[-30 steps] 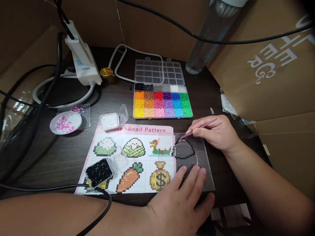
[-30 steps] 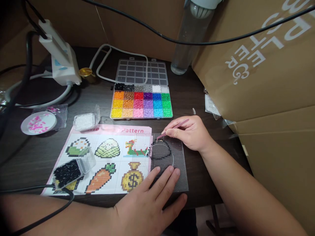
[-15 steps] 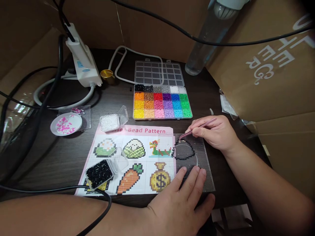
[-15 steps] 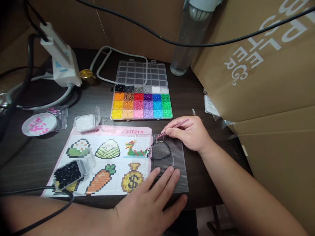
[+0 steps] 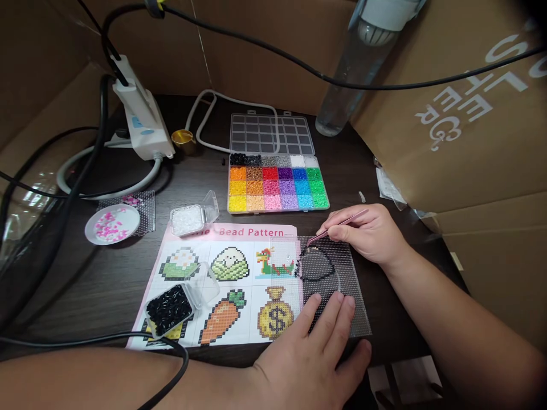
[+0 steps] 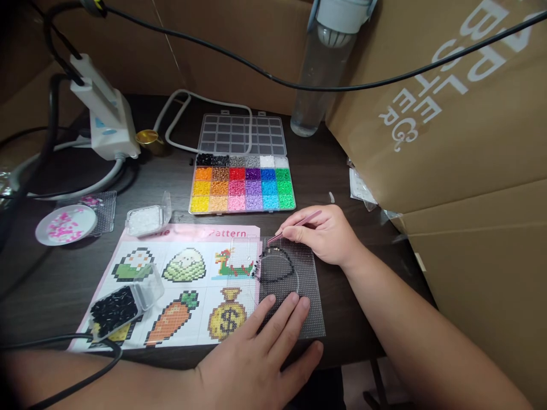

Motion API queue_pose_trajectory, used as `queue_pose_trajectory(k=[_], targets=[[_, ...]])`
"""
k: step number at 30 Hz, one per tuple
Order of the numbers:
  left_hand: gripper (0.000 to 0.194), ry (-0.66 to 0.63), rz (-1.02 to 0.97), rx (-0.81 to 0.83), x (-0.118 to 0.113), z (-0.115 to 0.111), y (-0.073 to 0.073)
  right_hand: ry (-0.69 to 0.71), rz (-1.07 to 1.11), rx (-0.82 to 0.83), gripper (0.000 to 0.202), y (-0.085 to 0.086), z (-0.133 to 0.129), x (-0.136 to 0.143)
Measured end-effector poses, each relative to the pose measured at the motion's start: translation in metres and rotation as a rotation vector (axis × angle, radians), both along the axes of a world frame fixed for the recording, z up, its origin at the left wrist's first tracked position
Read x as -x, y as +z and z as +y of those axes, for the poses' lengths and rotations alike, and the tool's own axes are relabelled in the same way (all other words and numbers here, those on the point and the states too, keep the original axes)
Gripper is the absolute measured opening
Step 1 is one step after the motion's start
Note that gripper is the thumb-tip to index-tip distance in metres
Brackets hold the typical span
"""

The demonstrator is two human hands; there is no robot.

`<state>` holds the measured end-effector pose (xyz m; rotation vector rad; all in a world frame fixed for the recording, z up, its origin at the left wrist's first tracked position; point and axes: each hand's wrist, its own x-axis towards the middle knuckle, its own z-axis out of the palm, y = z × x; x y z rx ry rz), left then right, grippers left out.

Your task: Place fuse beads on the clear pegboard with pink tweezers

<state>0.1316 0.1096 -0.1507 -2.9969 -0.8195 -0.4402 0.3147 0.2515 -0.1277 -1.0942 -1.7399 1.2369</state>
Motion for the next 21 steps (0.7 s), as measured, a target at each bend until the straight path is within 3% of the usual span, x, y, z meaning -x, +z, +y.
queue_pose_trajectory(k=[21], targets=[[0.042,-0.011,0.012,0.007,0.0004,-0.0012,0.0012,-0.004,-0.025,-0.003,0.009,0.0025,-0.0012,0.0007]])
